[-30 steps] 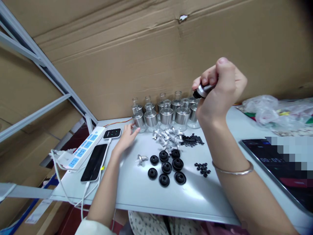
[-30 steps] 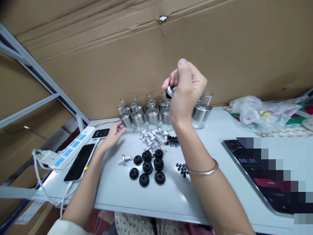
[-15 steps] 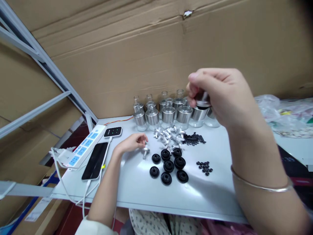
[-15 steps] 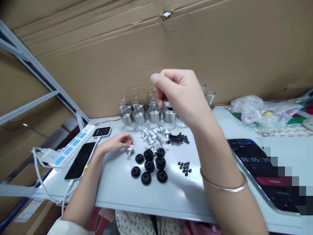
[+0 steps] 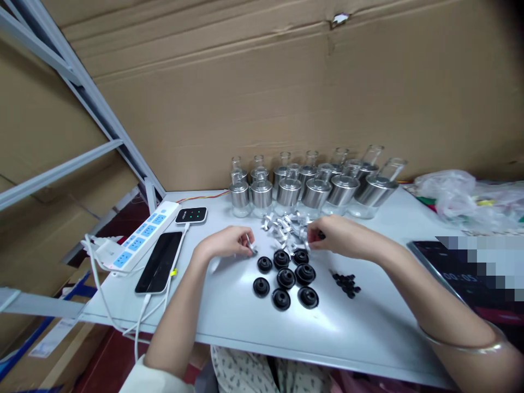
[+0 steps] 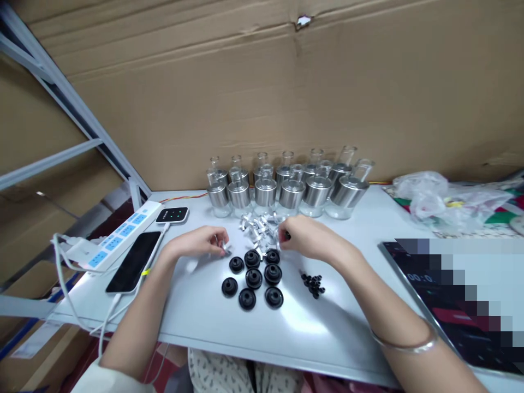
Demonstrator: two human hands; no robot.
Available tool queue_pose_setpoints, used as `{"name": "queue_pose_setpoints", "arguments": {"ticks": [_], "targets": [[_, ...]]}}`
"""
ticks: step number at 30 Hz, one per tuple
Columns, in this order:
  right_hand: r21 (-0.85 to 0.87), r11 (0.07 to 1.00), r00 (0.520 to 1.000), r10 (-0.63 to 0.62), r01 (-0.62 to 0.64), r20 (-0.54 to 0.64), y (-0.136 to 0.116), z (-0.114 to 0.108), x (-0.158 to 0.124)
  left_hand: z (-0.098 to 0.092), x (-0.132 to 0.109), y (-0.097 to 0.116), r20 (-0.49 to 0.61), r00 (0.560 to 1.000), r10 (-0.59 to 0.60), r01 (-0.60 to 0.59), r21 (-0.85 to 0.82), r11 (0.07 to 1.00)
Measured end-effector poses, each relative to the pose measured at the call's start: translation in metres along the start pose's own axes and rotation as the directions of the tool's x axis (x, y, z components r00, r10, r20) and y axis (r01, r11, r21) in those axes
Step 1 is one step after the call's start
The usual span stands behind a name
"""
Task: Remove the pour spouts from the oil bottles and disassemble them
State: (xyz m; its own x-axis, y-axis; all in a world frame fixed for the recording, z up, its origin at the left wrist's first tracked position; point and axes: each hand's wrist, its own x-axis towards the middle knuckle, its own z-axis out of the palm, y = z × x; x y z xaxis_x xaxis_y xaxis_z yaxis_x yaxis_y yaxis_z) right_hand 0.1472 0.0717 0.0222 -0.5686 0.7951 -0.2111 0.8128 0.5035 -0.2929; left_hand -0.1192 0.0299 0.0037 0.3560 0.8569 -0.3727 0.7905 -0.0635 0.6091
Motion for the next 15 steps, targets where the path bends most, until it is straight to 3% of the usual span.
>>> {"name": "queue_pose_setpoints", "arguments": {"ticks": [4,7,11,15], "targets": [[0.035,0.997,0.991,-0.067,0.071,-0.118,-0.01,0.011,0.01,0.014,0.014,-0.001,-0.274,0.959,0.069,-0.057,0.051,0.997],[0.117,0.982,0.97,-0.12,0.147,-0.213,-0.007,0.019,0.013,0.026,0.021,0.003,-0.393,0.908,0.148,-0.114,0.109,0.988],[0.097,0.995,0.959,0.009,0.02,-0.285,0.011,0.025,0.012,0.031,0.018,0.008,-0.379,0.915,0.135,-0.104,0.1,0.99],[-0.101,0.986,0.937,0.088,-0.129,-0.339,0.019,0.03,0.015,0.025,0.012,0.008,-0.276,0.951,0.138,-0.121,0.077,0.99]]}}
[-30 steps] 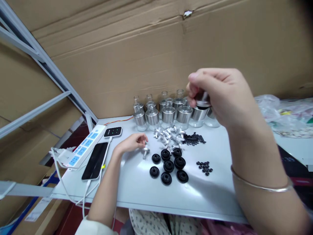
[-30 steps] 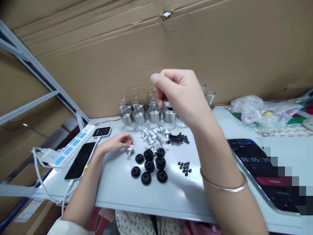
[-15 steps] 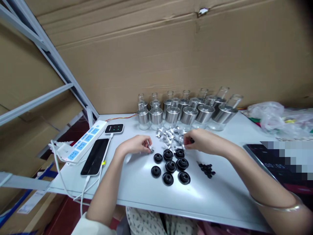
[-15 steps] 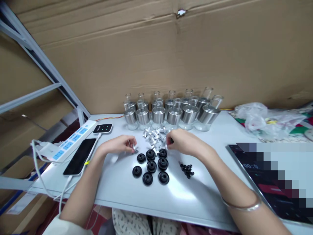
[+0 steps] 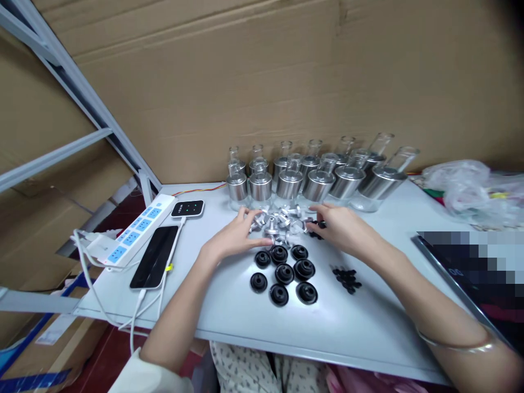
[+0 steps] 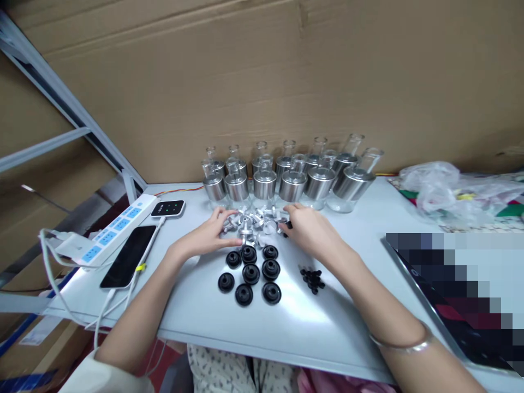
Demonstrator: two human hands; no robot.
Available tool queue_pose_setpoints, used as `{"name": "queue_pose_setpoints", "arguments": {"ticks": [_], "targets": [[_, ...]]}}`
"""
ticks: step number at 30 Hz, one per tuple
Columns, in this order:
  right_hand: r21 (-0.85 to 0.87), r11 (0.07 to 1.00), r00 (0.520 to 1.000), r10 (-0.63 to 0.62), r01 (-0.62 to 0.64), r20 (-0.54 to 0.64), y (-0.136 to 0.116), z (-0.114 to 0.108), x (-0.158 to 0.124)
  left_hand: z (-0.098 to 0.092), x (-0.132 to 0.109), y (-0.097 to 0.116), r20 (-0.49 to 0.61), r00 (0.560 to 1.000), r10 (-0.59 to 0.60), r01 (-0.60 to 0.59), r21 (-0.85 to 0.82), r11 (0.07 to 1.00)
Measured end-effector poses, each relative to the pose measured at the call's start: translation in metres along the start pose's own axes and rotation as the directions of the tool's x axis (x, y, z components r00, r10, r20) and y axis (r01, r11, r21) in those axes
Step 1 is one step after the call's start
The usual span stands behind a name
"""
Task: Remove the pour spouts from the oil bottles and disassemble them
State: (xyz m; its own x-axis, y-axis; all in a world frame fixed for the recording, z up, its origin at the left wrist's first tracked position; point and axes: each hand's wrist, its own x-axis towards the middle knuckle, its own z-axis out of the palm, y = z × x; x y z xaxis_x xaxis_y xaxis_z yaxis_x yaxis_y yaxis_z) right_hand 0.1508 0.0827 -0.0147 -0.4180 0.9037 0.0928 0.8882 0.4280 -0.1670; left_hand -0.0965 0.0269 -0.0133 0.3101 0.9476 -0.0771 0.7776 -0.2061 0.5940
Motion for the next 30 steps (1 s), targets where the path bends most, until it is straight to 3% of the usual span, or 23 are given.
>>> {"name": "queue_pose_setpoints", "arguments": {"ticks": [4,10,12,14,17,19,22,25,30], "targets": [[-0.118,0.993,1.0,-0.018,0.018,0.0,-0.015,0.005,0.0,0.0,0.001,-0.002,-0.01,1.0,-0.006,0.006,0.048,0.999],[0.087,0.992,0.996,-0.085,0.086,-0.021,-0.03,0.007,-0.002,-0.001,0.002,-0.005,-0.063,0.998,-0.008,0.016,0.114,0.993],[0.207,0.972,0.991,-0.088,0.108,-0.104,-0.027,0.006,-0.003,-0.004,0.002,-0.004,-0.119,0.993,-0.014,0.031,0.148,0.988],[0.333,0.934,0.957,-0.028,0.128,-0.288,-0.023,0.002,-0.003,-0.006,0.001,0.0,-0.204,0.979,0.017,0.021,0.182,0.983],[0.505,0.846,0.833,0.15,0.17,-0.532,-0.018,-0.006,-0.006,-0.005,0.003,0.008,-0.342,0.931,0.13,-0.052,0.227,0.973],[0.609,0.766,0.791,0.236,0.206,-0.564,-0.018,-0.011,-0.008,-0.002,0.004,0.013,-0.429,0.876,0.219,-0.115,0.256,0.96],[0.691,0.678,0.783,0.278,0.25,-0.556,-0.019,-0.013,-0.013,0.005,0.003,0.021,-0.51,0.792,0.336,-0.198,0.307,0.931],[0.725,0.65,0.774,0.33,0.229,-0.54,-0.022,-0.011,-0.018,0.011,-0.001,0.033,-0.513,0.732,0.448,-0.274,0.381,0.883],[0.751,0.622,0.818,0.301,0.221,-0.49,-0.028,-0.009,-0.024,0.02,-0.01,0.056,-0.487,0.662,0.57,-0.369,0.45,0.813]]}}
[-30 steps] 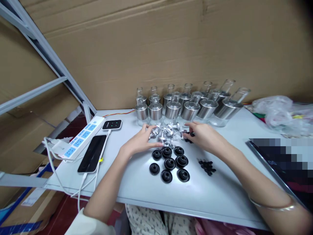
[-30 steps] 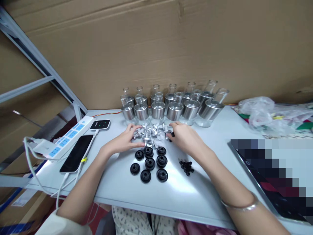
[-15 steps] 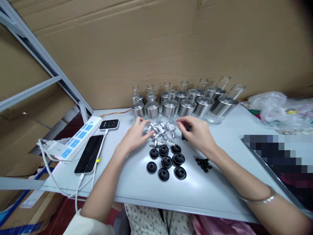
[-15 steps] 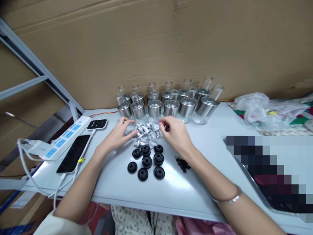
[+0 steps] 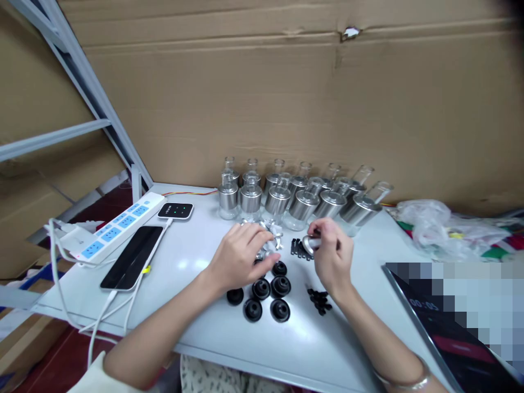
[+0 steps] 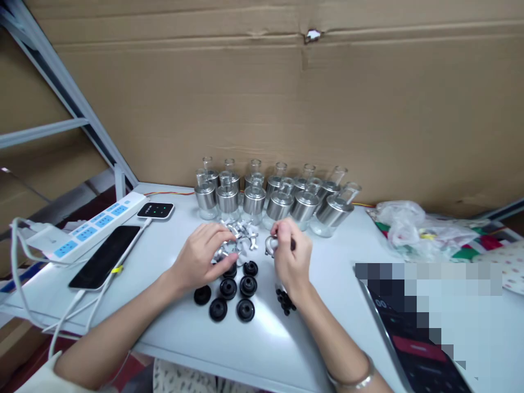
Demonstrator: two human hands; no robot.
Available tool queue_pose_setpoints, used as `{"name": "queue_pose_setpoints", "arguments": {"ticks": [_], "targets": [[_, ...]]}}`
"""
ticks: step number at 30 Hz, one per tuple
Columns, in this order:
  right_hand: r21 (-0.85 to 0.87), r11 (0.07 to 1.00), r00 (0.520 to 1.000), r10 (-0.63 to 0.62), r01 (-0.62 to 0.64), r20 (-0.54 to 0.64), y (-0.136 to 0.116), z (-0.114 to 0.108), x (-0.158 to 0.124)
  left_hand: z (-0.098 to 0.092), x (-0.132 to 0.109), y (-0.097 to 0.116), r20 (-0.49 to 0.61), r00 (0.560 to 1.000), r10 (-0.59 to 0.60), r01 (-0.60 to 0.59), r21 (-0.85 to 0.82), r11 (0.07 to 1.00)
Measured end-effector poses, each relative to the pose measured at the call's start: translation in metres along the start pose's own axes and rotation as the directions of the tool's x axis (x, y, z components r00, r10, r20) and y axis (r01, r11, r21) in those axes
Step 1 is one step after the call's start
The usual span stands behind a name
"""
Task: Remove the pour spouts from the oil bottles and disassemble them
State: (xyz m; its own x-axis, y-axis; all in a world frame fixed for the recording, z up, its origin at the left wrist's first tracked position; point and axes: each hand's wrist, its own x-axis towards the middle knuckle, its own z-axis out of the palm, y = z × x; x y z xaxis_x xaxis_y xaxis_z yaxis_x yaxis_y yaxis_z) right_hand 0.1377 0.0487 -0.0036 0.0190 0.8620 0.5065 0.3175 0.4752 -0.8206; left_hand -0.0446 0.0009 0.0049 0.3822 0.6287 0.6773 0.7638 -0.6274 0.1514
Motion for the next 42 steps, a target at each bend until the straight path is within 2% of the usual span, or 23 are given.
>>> {"name": "queue_pose_setpoints", "arguments": {"ticks": [5,7,13,17,19,21,25,27,29,32,34,36,39,42], "targets": [[0.077,0.996,0.98,0.037,-0.053,0.194,-0.009,0.01,-0.012,0.008,-0.002,0.007,0.032,0.999,0.016,-0.017,0.046,0.999],[0.085,0.995,0.972,0.033,-0.054,0.234,-0.013,0.014,-0.016,0.011,-0.003,0.006,0.051,0.999,0.016,-0.019,0.057,0.998],[0.095,0.99,0.963,-0.128,0.108,0.236,-0.01,0.014,-0.022,0.009,-0.003,0.007,0.096,0.995,0.014,-0.019,0.055,0.998],[0.094,0.972,0.94,-0.234,0.217,0.25,-0.009,0.013,-0.024,0.01,-0.003,0.007,0.043,0.997,0.06,-0.062,0.059,0.996],[0.031,0.971,0.937,-0.237,0.237,0.255,-0.01,0.012,-0.024,0.011,-0.003,0.007,0.01,0.997,0.075,-0.075,0.09,0.993],[-0.115,0.95,0.919,-0.242,0.289,0.312,-0.011,0.011,-0.022,0.011,-0.003,0.005,0.011,0.997,0.073,-0.074,0.128,0.989],[-0.37,0.794,0.835,-0.29,0.482,0.467,-0.011,0.01,-0.019,0.011,-0.003,0.002,0.072,0.995,0.073,-0.083,0.148,0.985],[-0.411,0.756,0.829,-0.301,0.509,0.472,-0.01,0.011,-0.019,0.012,-0.004,0.001,0.096,0.993,0.074,-0.086,0.13,0.988],[-0.41,0.774,0.844,-0.285,0.482,0.455,-0.009,0.012,-0.021,0.013,-0.004,0.002,0.098,0.992,0.079,-0.091,0.122,0.988],[-0.34,0.862,0.872,-0.204,0.375,0.445,-0.009,0.015,-0.024,0.015,-0.006,0.003,0.085,0.993,0.086,-0.097,0.132,0.987],[-0.276,0.927,0.895,-0.115,0.252,0.431,-0.011,0.017,-0.024,0.016,-0.007,0.002,0.071,0.994,0.087,-0.096,0.148,0.984],[-0.182,0.98,0.925,-0.002,0.077,0.379,-0.012,0.016,-0.023,0.017,-0.009,-0.002,0.023,0.995,0.097,-0.1,0.174,0.98],[-0.071,0.991,0.928,0.134,-0.116,0.348,-0.009,0.008,-0.015,0.015,-0.01,-0.011,-0.093,0.995,0.04,-0.02,0.21,0.978],[-0.145,0.984,0.924,0.15,-0.104,0.353,0.001,-0.007,0.0,0.012,-0.009,-0.018,-0.153,0.988,-0.036,0.065,0.189,0.98]]}}
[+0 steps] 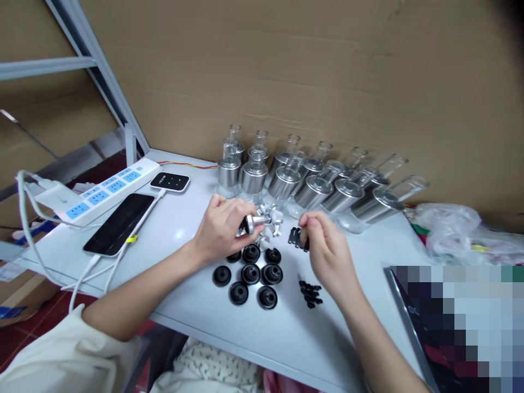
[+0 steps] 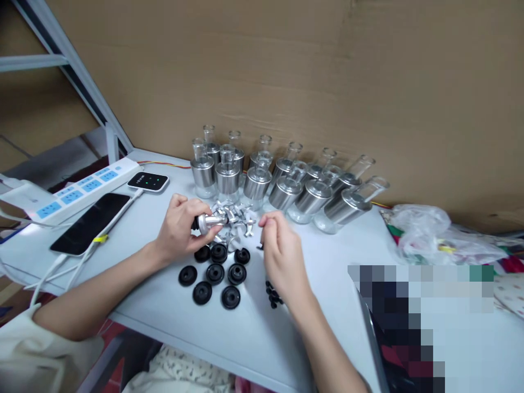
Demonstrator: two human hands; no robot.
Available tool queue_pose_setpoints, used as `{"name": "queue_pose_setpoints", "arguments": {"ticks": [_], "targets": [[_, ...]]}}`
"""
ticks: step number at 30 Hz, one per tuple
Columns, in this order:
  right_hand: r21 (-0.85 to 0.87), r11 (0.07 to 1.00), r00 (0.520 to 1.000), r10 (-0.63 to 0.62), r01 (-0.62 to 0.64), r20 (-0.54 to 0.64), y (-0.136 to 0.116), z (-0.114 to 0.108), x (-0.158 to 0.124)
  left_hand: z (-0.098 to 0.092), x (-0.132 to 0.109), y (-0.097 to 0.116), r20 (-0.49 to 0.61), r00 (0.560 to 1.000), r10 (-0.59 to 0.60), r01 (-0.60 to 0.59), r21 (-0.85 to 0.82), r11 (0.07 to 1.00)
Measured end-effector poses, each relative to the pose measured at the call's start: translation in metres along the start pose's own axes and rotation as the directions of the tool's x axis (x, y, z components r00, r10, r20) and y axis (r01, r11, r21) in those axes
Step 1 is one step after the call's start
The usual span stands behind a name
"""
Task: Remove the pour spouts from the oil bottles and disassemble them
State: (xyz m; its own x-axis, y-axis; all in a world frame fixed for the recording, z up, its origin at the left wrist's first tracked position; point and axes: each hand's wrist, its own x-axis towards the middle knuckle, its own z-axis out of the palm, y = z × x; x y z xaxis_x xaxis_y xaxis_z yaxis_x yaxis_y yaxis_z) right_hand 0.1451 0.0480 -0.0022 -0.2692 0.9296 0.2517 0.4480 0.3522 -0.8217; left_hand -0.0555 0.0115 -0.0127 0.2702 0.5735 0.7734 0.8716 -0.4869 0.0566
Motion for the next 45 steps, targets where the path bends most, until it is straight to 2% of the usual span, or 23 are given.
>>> {"name": "queue_pose_setpoints", "arguments": {"ticks": [4,7,9,12,13,15,21,24,33,35,38,40,42,43,45], "targets": [[-0.209,0.974,0.994,0.072,-0.089,-0.086,0.026,-0.03,0.02,-0.002,0.002,0.003,0.005,0.999,0.052,-0.052,-0.059,0.997],[-0.397,0.898,0.98,0.149,-0.19,-0.132,0.05,-0.051,0.029,-0.003,0.002,0.009,-0.003,0.995,0.099,-0.099,-0.092,0.991],[-0.507,0.828,0.969,0.236,-0.24,-0.073,0.067,-0.062,0.031,-0.003,0.002,0.012,-0.006,0.994,0.111,-0.111,-0.1,0.989],[-0.565,0.783,0.903,0.406,-0.262,0.144,0.085,-0.073,0.029,-0.002,0.001,0.013,0.022,0.992,0.122,-0.119,-0.105,0.987],[-0.572,0.78,0.883,0.428,-0.253,0.194,0.088,-0.075,0.027,-0.002,0.001,0.014,0.037,0.991,0.128,-0.123,-0.109,0.986],[-0.603,0.765,0.873,0.433,-0.225,0.224,0.089,-0.076,0.025,-0.002,0.002,0.015,0.067,0.988,0.137,-0.128,-0.127,0.984],[-0.711,0.671,0.891,0.43,-0.211,0.142,0.081,-0.075,0.023,-0.002,0.002,0.02,0.045,0.985,0.164,-0.151,-0.215,0.965],[-0.745,0.645,0.896,0.415,-0.169,0.156,0.081,-0.074,0.023,0.0,0.002,0.021,0.036,0.987,0.159,-0.146,-0.232,0.962],[-0.625,0.775,0.879,0.362,-0.098,0.311,0.069,-0.068,0.02,0.002,-0.001,0.016,0.064,0.989,0.132,-0.112,-0.249,0.962],[-0.61,0.789,0.894,0.323,-0.074,0.31,0.064,-0.068,0.02,0.002,0.0,0.016,0.072,0.988,0.137,-0.115,-0.254,0.96],[-0.598,0.799,0.949,0.228,-0.055,0.217,0.053,-0.065,0.02,0.002,0.0,0.018,0.098,0.987,0.129,-0.102,-0.244,0.964],[-0.446,0.895,0.964,0.129,-0.013,0.232,0.039,-0.06,0.018,0.003,0.0,0.019,0.126,0.987,0.103,-0.072,-0.233,0.97],[-0.145,0.989,0.933,0.022,0.032,0.359,0.023,-0.052,0.014,0.004,-0.001,0.019,0.148,0.986,0.073,-0.038,-0.23,0.972],[-0.007,1.0,0.905,-0.022,0.027,0.426,0.015,-0.047,0.011,0.005,-0.002,0.019,0.152,0.986,0.061,-0.025,-0.231,0.973],[0.132,0.991,0.869,-0.072,0.007,0.489,0.002,-0.037,0.006,0.006,-0.003,0.019,0.145,0.989,0.042,-0.007,-0.228,0.974]]}}
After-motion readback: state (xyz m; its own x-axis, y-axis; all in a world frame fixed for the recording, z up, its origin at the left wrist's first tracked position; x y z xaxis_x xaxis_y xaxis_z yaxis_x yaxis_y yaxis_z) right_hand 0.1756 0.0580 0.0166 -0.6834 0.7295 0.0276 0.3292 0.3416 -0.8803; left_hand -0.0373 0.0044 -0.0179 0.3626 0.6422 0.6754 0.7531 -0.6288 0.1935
